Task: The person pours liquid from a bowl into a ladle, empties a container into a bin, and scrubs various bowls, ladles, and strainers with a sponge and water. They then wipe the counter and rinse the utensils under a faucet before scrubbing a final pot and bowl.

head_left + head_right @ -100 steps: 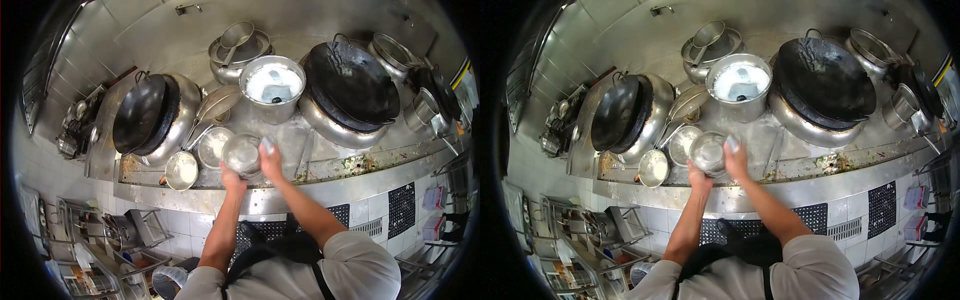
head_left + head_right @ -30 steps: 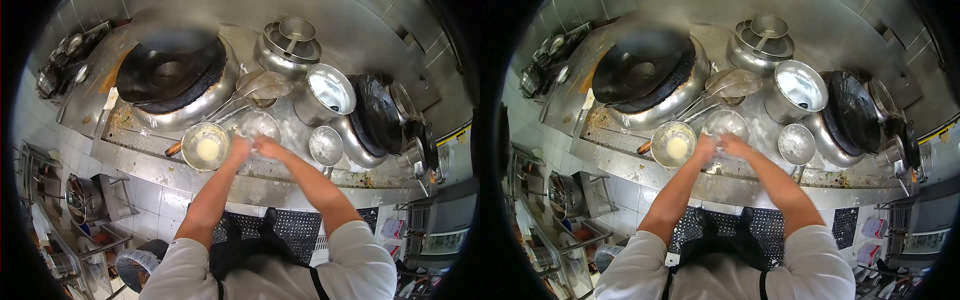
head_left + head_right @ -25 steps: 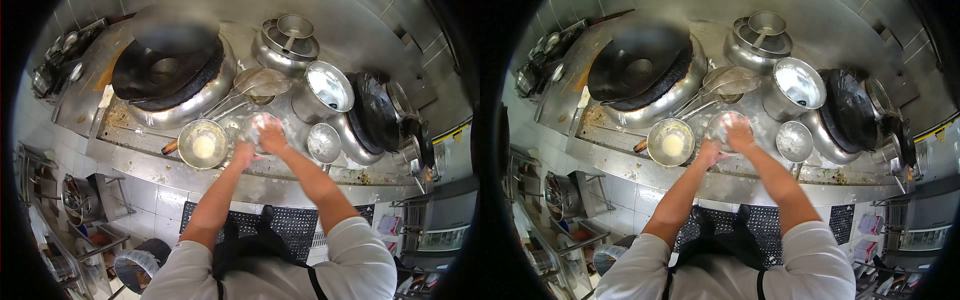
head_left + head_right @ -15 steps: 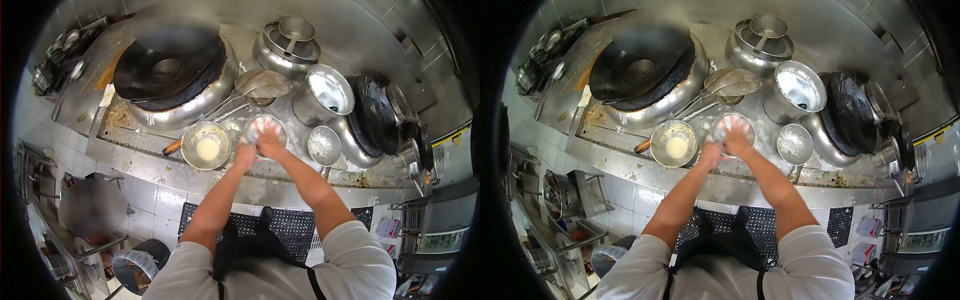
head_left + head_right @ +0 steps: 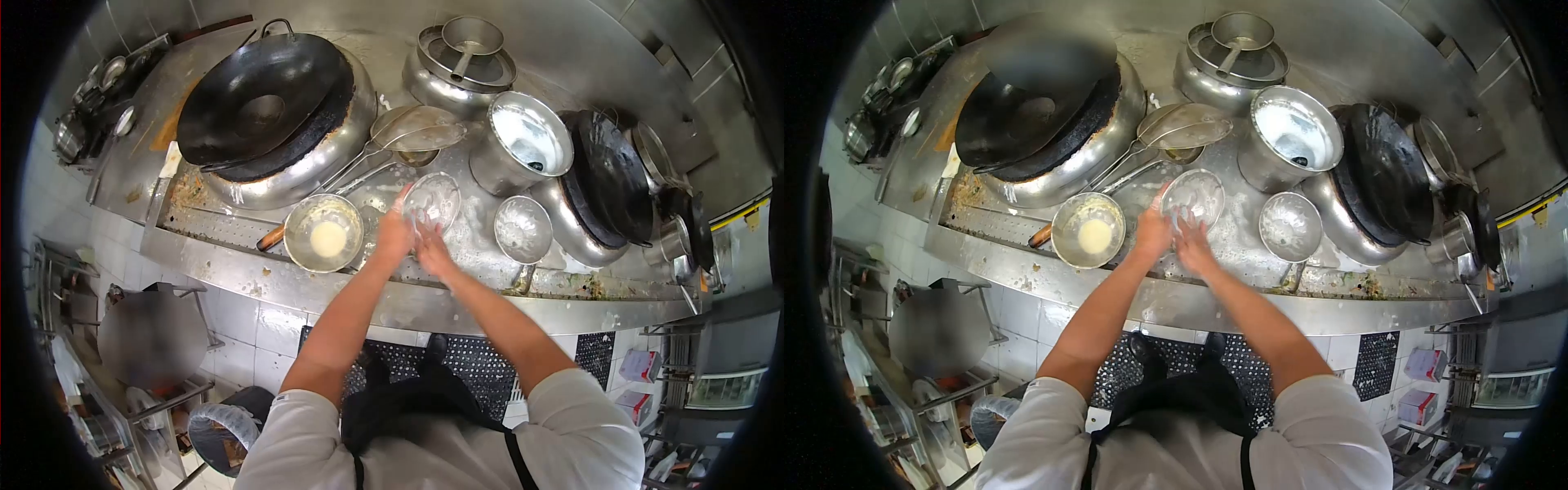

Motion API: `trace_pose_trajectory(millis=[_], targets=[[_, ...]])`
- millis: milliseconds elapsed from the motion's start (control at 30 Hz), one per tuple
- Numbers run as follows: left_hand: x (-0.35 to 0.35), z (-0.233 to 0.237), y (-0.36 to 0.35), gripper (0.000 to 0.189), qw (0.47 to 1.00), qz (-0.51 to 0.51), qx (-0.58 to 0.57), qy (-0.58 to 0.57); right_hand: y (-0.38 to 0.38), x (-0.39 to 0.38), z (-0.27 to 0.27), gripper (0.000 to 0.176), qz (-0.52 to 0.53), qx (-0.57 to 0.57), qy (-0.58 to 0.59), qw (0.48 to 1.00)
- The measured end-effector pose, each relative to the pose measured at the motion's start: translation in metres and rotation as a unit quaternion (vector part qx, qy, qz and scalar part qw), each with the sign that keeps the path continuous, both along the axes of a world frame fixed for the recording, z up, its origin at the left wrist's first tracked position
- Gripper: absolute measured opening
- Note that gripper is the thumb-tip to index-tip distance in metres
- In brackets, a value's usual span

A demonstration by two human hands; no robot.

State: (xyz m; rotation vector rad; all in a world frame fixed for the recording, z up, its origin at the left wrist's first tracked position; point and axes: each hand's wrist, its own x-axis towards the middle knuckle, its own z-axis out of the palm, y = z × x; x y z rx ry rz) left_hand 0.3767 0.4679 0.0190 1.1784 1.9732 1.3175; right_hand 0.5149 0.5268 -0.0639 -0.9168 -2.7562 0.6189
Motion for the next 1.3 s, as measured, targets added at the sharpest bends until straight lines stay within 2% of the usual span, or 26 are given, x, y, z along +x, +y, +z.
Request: trace_pose_trajectory(millis=[67,133,233,300,367,433,467,533,567,667,700,800,833,900,933,1033,1100,1133,1167,1200,1267,1300], targets=[[-0.009,-0.017,0.001,0.072,0.999,-0.024,0.022,0.040,0.029,0.017,0.033,0.065,0.077,0.134,-0.065,0.986],[0.001,-0.005,0.002,0.072,0.999,-0.020,0.011,0.031,0.072,0.035,0.067,0.063,0.124,0.274,-0.146,0.943],[0.015,0.007,0.017,0.072,1.000,0.004,-0.027,0.004,0.037,0.018,0.023,0.063,-0.053,0.202,-0.131,0.969],[0.016,0.000,0.025,0.072,0.999,-0.004,-0.040,0.028,0.001,0.001,-0.002,0.062,-0.040,0.006,0.056,0.998],[-0.005,-0.018,0.034,0.072,0.993,-0.048,-0.026,0.107,0.007,0.012,0.009,0.061,0.023,-0.026,0.077,0.996],[-0.012,-0.017,0.031,0.067,0.996,-0.058,-0.031,0.057,0.046,0.036,0.058,0.062,0.142,0.104,-0.088,0.980],[-0.011,-0.017,0.030,0.065,0.997,-0.065,-0.035,0.032,0.054,0.036,0.055,0.063,0.095,0.138,-0.076,0.983],[0.023,-0.036,0.033,0.062,0.999,-0.004,-0.038,-0.039,0.074,0.031,0.040,0.065,0.005,0.211,-0.051,0.976],[0.036,-0.044,0.033,0.060,0.996,0.029,-0.040,-0.076,0.055,0.021,0.023,0.065,-0.078,0.138,-0.011,0.987],[0.052,-0.004,0.015,0.061,0.986,0.057,-0.126,-0.089,0.031,0.026,0.015,0.065,-0.072,-0.008,0.027,0.997],[0.032,-0.027,0.021,0.061,0.998,0.033,-0.060,0.004,0.037,0.036,0.015,0.063,-0.006,0.006,0.015,1.000],[-0.008,0.044,0.044,0.057,0.978,-0.076,-0.177,-0.078,0.055,0.061,0.037,0.058,0.206,0.069,-0.039,0.975],[-0.012,0.041,0.041,0.056,0.962,-0.096,-0.223,-0.128,0.062,0.066,0.048,0.056,0.266,0.099,-0.055,0.957],[-0.016,0.027,0.043,0.055,0.913,-0.138,-0.312,-0.224,0.059,0.062,0.048,0.056,0.106,0.140,-0.055,0.983],[-0.014,0.026,0.046,0.056,0.937,-0.102,-0.278,-0.187,0.061,0.055,0.048,0.055,0.021,0.162,-0.050,0.985],[0.022,0.003,0.032,0.061,0.981,0.000,-0.177,-0.080,0.013,0.000,-0.019,0.055,-0.163,-0.023,0.091,0.982],[0.041,-0.019,0.021,0.065,0.992,0.074,-0.104,-0.021,0.011,0.026,-0.006,0.055,-0.054,-0.028,0.086,0.994],[0.034,-0.030,0.017,0.065,0.997,0.039,-0.061,-0.029,0.011,0.041,0.005,0.055,0.001,-0.032,0.087,0.996],[0.020,-0.044,0.011,0.065,0.999,0.005,-0.017,-0.037,0.030,0.059,0.015,0.054,0.065,0.084,0.011,0.994],[0.012,-0.055,0.007,0.065,0.998,-0.029,0.026,-0.045,0.046,0.059,0.025,0.053,0.056,0.136,-0.009,0.989],[0.022,-0.066,0.015,0.065,0.994,0.020,0.017,-0.110,0.068,0.058,0.040,0.051,0.038,0.239,-0.052,0.969],[0.020,-0.063,0.023,0.065,0.994,0.027,-0.004,-0.108,0.052,0.048,0.035,0.049,-0.038,0.204,-0.024,0.978]])
